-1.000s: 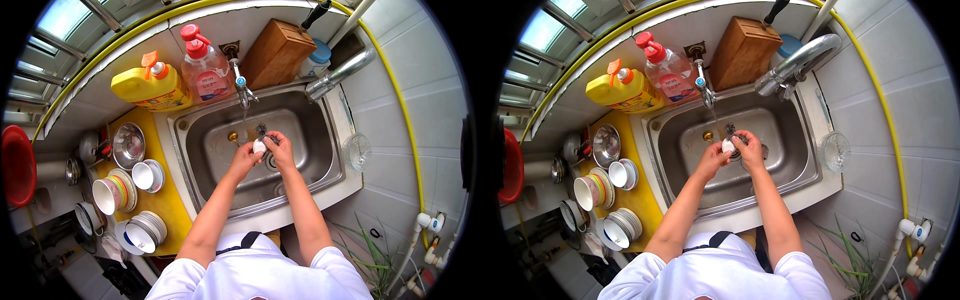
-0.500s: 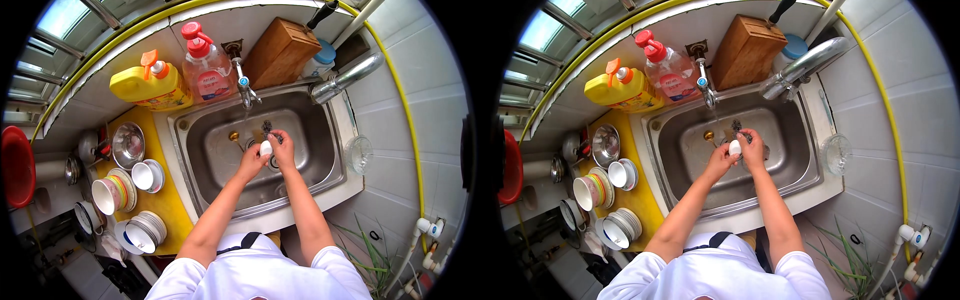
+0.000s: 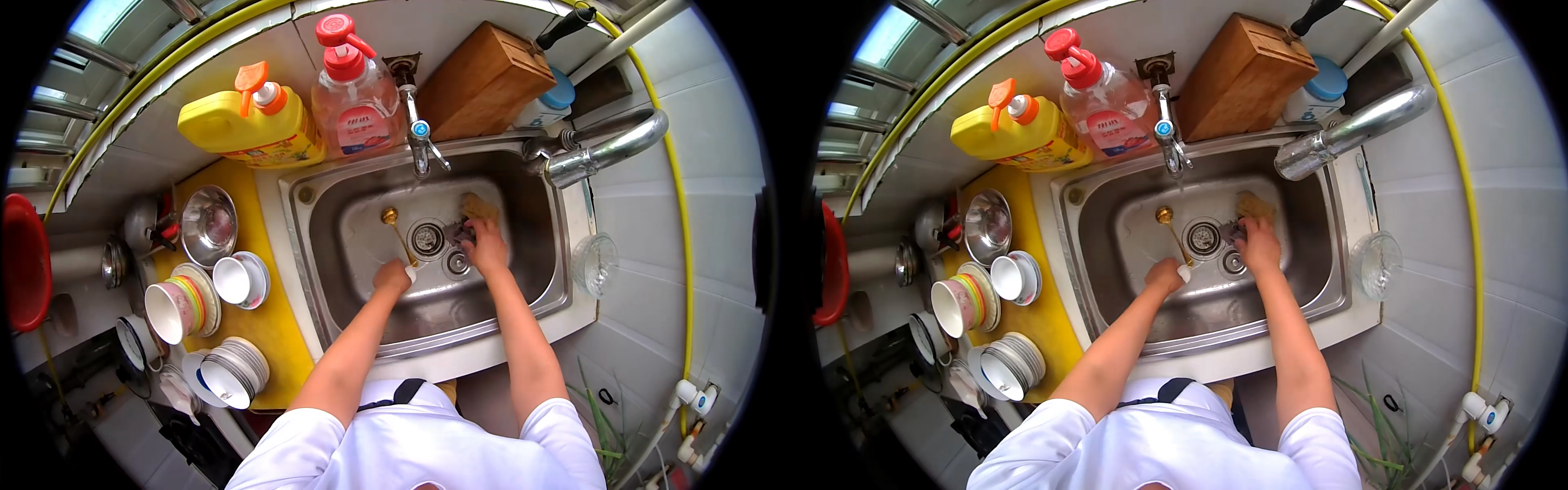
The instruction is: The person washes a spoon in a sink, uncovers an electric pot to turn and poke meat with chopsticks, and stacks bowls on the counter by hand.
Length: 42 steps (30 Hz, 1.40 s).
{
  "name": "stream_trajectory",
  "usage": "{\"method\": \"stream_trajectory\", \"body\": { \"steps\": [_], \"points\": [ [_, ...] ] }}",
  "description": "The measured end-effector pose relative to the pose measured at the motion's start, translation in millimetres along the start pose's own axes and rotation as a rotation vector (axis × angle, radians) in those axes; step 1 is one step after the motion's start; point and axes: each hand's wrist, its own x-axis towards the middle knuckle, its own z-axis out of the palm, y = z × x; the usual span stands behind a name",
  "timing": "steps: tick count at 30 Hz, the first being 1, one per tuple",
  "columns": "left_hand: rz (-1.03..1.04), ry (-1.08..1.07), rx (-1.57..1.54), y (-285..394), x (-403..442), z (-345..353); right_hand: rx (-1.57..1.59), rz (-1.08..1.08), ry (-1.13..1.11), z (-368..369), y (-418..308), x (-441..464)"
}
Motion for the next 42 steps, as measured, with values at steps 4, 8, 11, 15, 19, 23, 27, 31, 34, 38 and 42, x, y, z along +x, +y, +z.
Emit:
{"method": "stream_trajectory", "body": {
  "steps": [4,8,11,15,19,23,27,31,34,38,42],
  "points": [
    [-0.030,-0.019,0.161,6.0,-3.4,-15.5,-0.118,-0.086,-0.104,21.4,-4.5,5.0],
    [0.029,0.184,0.236,14.9,-2.0,-25.4,-0.205,-0.064,-0.116,39.5,6.9,15.9],
    [0.025,0.351,0.131,20.0,11.6,-30.9,-0.252,-0.045,-0.101,50.5,15.5,21.6],
    [0.094,0.490,0.111,25.2,24.3,-29.3,0.177,0.018,-0.072,53.3,20.4,29.2],
    [0.008,0.651,0.086,37.1,47.1,-22.8,0.943,0.187,-0.034,49.9,22.6,42.5],
    [-0.030,0.774,0.014,43.0,56.0,-39.6,1.076,0.137,0.005,42.7,13.1,51.1],
    [-0.052,0.683,-0.005,43.8,60.1,-47.4,0.318,-0.094,0.076,41.3,-1.1,42.6],
    [0.097,0.771,0.150,29.3,81.1,-24.6,-0.130,-0.188,0.056,54.6,0.0,38.5],
    [0.095,0.650,0.126,25.3,83.6,-23.0,0.154,0.093,-0.182,40.5,-9.4,47.5],
    [0.146,0.703,0.243,25.7,75.3,-31.3,0.732,0.112,0.088,69.9,-6.6,64.3],
    [0.194,0.550,-0.176,20.2,68.8,-38.9,1.335,0.230,0.114,66.3,-46.1,64.4]
  ]
}}
